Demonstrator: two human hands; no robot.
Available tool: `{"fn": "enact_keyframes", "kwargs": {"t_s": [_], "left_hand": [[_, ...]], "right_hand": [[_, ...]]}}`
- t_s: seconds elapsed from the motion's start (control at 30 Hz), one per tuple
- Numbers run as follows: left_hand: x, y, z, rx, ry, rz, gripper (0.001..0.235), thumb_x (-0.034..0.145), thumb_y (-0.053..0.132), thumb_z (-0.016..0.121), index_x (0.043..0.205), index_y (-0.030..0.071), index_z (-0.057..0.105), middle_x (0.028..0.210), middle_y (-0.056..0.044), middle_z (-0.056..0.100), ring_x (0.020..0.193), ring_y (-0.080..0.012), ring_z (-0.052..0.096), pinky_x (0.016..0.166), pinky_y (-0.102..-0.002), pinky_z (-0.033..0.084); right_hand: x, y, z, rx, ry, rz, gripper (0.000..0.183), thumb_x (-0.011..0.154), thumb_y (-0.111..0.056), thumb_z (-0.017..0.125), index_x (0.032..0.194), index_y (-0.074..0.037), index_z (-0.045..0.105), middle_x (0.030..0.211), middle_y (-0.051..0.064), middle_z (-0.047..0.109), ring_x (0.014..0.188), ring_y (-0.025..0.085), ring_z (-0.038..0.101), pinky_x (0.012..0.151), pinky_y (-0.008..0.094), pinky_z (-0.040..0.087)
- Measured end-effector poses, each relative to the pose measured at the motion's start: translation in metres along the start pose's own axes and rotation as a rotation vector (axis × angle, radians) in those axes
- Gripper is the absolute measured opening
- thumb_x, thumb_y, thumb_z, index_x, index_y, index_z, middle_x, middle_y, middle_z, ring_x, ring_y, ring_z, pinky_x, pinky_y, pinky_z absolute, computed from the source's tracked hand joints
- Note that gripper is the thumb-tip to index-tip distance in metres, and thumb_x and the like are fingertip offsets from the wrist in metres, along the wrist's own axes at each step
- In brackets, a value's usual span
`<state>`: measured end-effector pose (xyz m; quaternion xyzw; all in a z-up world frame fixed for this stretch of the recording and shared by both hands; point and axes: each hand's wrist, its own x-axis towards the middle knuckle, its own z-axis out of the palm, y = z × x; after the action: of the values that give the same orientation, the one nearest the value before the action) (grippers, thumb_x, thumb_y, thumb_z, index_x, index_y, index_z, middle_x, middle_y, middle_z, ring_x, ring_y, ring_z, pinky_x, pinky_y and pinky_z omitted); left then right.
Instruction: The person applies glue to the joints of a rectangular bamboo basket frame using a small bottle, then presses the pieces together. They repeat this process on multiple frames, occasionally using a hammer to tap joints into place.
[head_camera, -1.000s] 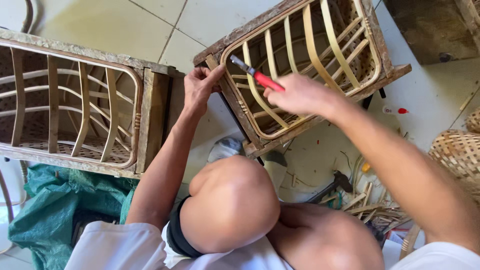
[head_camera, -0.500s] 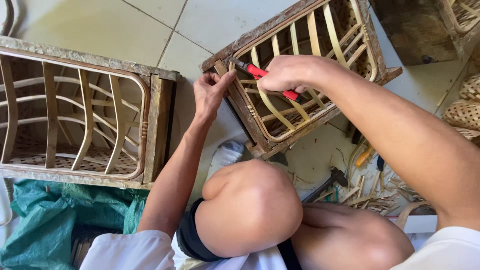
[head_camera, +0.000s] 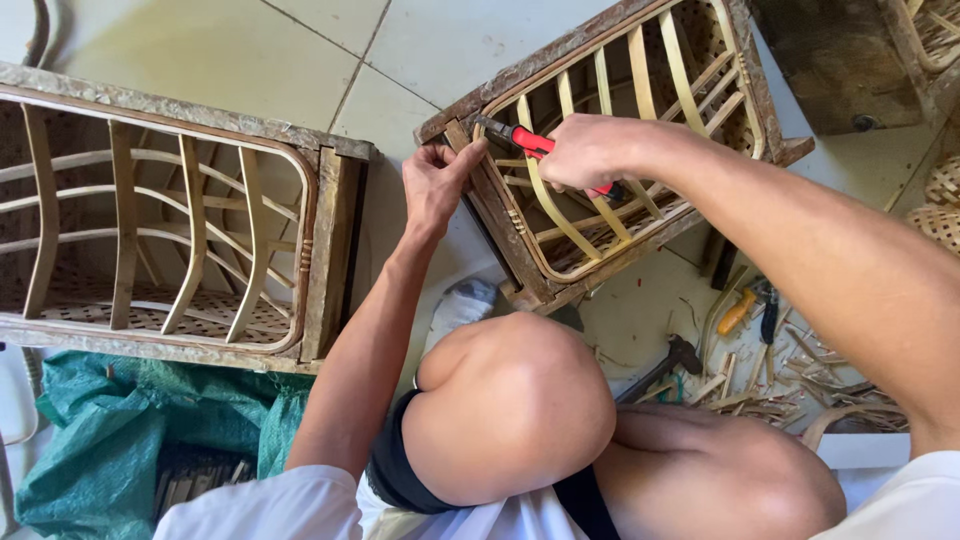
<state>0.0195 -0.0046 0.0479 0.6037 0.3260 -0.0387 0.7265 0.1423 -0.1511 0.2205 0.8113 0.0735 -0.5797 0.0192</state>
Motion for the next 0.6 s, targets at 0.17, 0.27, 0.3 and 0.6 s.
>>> {"fn": "enact_keyframes", "kwargs": {"t_s": [0.17, 0.27, 0.3, 0.6], "left_hand": [[0.000, -0.001, 0.000, 0.026, -0.001, -0.006, 0.044, 0.080, 0.033, 0.089, 0.065, 0.008, 0.056, 0.062, -0.001, 0.060, 0.051, -0.0077, 0.053, 0.047, -0.025, 0.051], [0.001, -0.001, 0.000, -0.038, -0.016, -0.007, 0.042, 0.079, 0.033, 0.089, 0.066, 0.009, 0.058, 0.063, -0.002, 0.063, 0.052, -0.0082, 0.057, 0.048, -0.026, 0.053], [0.001, -0.002, 0.000, -0.019, -0.019, -0.004, 0.042, 0.080, 0.033, 0.089, 0.066, 0.008, 0.058, 0.063, -0.002, 0.062, 0.052, -0.0085, 0.057, 0.049, -0.026, 0.052], [0.002, -0.013, -0.002, -0.010, -0.024, 0.061, 0.044, 0.083, 0.036, 0.087, 0.070, 0.008, 0.056, 0.064, 0.000, 0.059, 0.054, -0.0082, 0.056, 0.049, -0.026, 0.053]], "right_hand": [[0.005, 0.001, 0.000, 0.002, 0.007, 0.055, 0.022, 0.085, -0.017, 0.054, 0.089, -0.001, 0.069, 0.074, 0.014, 0.064, 0.061, 0.024, 0.058, 0.059, 0.043, 0.044], [0.016, 0.004, 0.005, -0.061, 0.027, 0.035, 0.024, 0.086, -0.020, 0.057, 0.088, 0.001, 0.070, 0.074, 0.016, 0.066, 0.062, 0.025, 0.062, 0.059, 0.043, 0.048], [0.018, 0.006, 0.010, -0.080, 0.037, 0.009, 0.026, 0.087, -0.021, 0.057, 0.090, 0.001, 0.070, 0.075, 0.015, 0.066, 0.062, 0.025, 0.060, 0.059, 0.043, 0.049], [-0.019, 0.069, 0.054, 0.443, 0.228, -0.251, 0.047, 0.093, -0.043, 0.059, 0.096, 0.001, 0.074, 0.077, 0.010, 0.072, 0.066, 0.018, 0.073, 0.059, 0.032, 0.055]]}}
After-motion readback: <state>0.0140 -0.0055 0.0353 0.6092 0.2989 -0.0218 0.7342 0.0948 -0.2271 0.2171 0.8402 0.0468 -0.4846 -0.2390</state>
